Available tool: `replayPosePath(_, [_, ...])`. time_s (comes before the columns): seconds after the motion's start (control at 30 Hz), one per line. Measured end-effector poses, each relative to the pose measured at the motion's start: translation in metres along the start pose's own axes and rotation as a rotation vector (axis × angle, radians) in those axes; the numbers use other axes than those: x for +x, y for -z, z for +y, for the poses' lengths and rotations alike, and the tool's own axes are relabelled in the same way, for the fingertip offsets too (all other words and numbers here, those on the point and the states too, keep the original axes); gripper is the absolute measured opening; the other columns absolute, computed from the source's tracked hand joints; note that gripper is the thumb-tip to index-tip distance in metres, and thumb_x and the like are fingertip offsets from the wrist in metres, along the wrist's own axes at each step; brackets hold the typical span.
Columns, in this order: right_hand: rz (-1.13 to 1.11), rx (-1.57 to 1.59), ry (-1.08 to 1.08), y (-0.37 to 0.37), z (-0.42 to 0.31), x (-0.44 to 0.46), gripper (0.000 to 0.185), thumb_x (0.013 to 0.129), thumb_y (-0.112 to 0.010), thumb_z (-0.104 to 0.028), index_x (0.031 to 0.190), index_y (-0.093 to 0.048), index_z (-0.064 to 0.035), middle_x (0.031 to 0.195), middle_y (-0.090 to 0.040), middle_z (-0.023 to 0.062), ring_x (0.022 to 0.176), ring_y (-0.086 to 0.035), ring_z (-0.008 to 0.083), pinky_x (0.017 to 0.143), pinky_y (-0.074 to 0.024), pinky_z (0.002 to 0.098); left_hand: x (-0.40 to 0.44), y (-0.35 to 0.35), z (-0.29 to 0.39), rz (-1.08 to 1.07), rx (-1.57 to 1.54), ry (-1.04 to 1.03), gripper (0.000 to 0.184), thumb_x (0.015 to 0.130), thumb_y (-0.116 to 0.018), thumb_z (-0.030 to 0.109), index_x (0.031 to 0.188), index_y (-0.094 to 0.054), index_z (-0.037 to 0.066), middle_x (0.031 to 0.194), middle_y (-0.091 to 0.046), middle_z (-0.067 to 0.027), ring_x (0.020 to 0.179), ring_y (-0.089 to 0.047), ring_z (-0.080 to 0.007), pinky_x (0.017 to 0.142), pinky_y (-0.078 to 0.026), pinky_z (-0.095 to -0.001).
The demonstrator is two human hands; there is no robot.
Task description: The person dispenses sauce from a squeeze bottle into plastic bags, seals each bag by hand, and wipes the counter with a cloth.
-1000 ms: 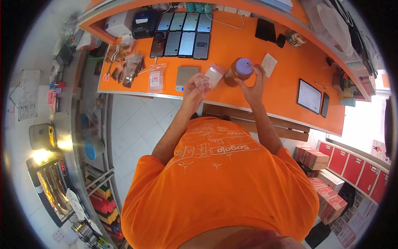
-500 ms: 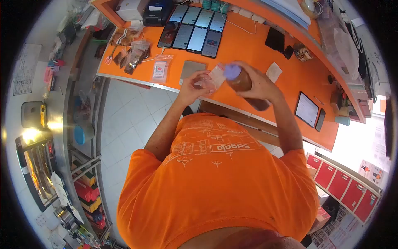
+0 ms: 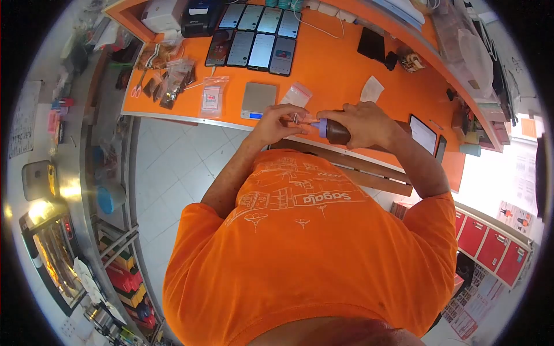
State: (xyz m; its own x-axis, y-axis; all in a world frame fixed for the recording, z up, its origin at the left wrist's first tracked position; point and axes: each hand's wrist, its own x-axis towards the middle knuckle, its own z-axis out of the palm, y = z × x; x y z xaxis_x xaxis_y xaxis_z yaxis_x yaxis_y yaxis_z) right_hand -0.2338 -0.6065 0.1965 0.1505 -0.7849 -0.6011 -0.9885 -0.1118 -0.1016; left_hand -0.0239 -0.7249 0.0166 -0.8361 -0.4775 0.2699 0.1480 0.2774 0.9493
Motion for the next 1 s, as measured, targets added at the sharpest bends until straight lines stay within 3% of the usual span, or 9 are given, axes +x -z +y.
replayPosePath(0.4, [0.027,-0.089,-0.044,0.011,-0.017,0.003,0.093,0.07,-0.085,-0.031,0.151,-0.04,-0.0396,0.113,-0.068,0.0144,0.097,-0.07,0.0307,0.078,-0.0567,0.0433,0.002,0.009,-0.001,-0.006,0.005,0.017,0.05,0.07,-0.09,0.008,0.116,-0.073,0.01,0.096,-0.074,-0.0048,0.078,-0.066,-0.0129,0.068,-0.054,-0.0279])
replayPosePath(0.5, [0.049,-0.078,-0.035,0.008,-0.016,0.005,0.093,0.071,-0.085,-0.032,0.151,-0.04,-0.0396,0.114,-0.067,0.0145,0.097,-0.07,0.0307,0.079,-0.0562,0.0426,0.001,0.015,0.003,-0.063,-0.009,0.153,0.049,0.071,-0.087,0.0,0.118,-0.072,0.005,0.109,-0.073,-0.0081,0.097,-0.068,-0.0147,0.08,-0.056,-0.0306])
replayPosePath(0.6, [0.002,-0.011,-0.045,0.014,-0.018,0.007,0.093,0.07,-0.086,-0.033,0.151,-0.04,-0.0393,0.115,-0.065,0.0147,0.098,-0.07,0.0312,0.081,-0.0552,0.0422,-0.001,0.017,-0.002,-0.056,-0.026,0.12,0.048,0.074,-0.086,-0.001,0.119,-0.07,0.003,0.107,-0.072,-0.0089,0.094,-0.069,-0.0159,0.077,-0.058,-0.0325])
replayPosePath(0.67, [-0.021,0.039,-0.065,0.016,-0.018,0.007,0.092,0.07,-0.086,-0.033,0.15,-0.04,-0.0387,0.114,-0.063,0.0144,0.1,-0.069,0.0318,0.082,-0.0545,0.0421,-0.003,0.02,-0.002,-0.057,-0.215,0.264,0.045,0.076,-0.084,-0.003,0.118,-0.067,0.002,0.104,-0.071,-0.0094,0.091,-0.069,-0.0178,0.073,-0.059,-0.0337])
replayPosePath(0.7, [0.015,0.106,-0.048,0.015,-0.018,0.008,0.09,0.07,-0.085,-0.033,0.149,-0.041,-0.0384,0.114,-0.063,0.0142,0.101,-0.068,0.0323,0.082,-0.0545,0.0425,-0.004,0.022,-0.002,-0.056,-0.31,0.335,0.044,0.077,-0.083,-0.004,0.117,-0.066,0.002,0.102,-0.071,-0.0097,0.09,-0.069,-0.0187,0.072,-0.06,-0.0344])
replayPosePath(0.8, [0.157,0.305,-0.004,0.002,-0.01,0.015,0.086,0.071,-0.084,-0.032,0.147,-0.043,-0.0365,0.114,-0.062,0.0143,0.105,-0.066,0.0342,0.085,-0.0545,0.044,-0.006,0.025,-0.009,0.024,-0.414,0.155,0.034,0.08,-0.079,-0.007,0.109,-0.062,0.001,0.099,-0.069,-0.0105,0.086,-0.07,-0.021,0.068,-0.06,-0.0343])
replayPosePath(0.87, [0.287,0.44,0.008,-0.022,-0.003,0.026,0.085,0.07,-0.085,-0.029,0.145,-0.045,-0.0339,0.117,-0.062,0.015,0.109,-0.064,0.036,0.09,-0.0542,0.0456,-0.006,0.028,-0.02,0.114,-0.359,0.119,0.031,0.08,-0.081,-0.004,0.103,-0.061,0.003,0.09,-0.068,-0.0062,0.08,-0.067,-0.0133,0.067,-0.057,-0.0297])
replayPosePath(0.9, [0.421,0.509,0.036,-0.038,0.003,0.034,0.089,0.068,-0.087,-0.026,0.146,-0.043,-0.0298,0.121,-0.06,0.0151,0.11,-0.064,0.0356,0.093,-0.0531,0.0461,-0.005,0.03,-0.025,0.159,-0.332,0.101,0.03,0.079,-0.082,-0.002,0.1,-0.061,0.003,0.086,-0.067,-0.004,0.077,-0.066,-0.0094,0.066,-0.056,-0.0274])
replayPosePath(1.0, [0.81,0.669,0.039,-0.096,0.027,0.065,0.098,0.065,-0.091,-0.021,0.148,-0.039,-0.0184,0.131,-0.056,0.0161,0.117,-0.062,0.0344,0.102,-0.0498,0.0463,-0.003,0.044,-0.036,0.352,-0.183,0.184,0.03,0.079,-0.083,-0.001,0.096,-0.059,0.003,0.086,-0.068,-0.0057,0.078,-0.066,-0.0115,0.07,-0.057,-0.0287])
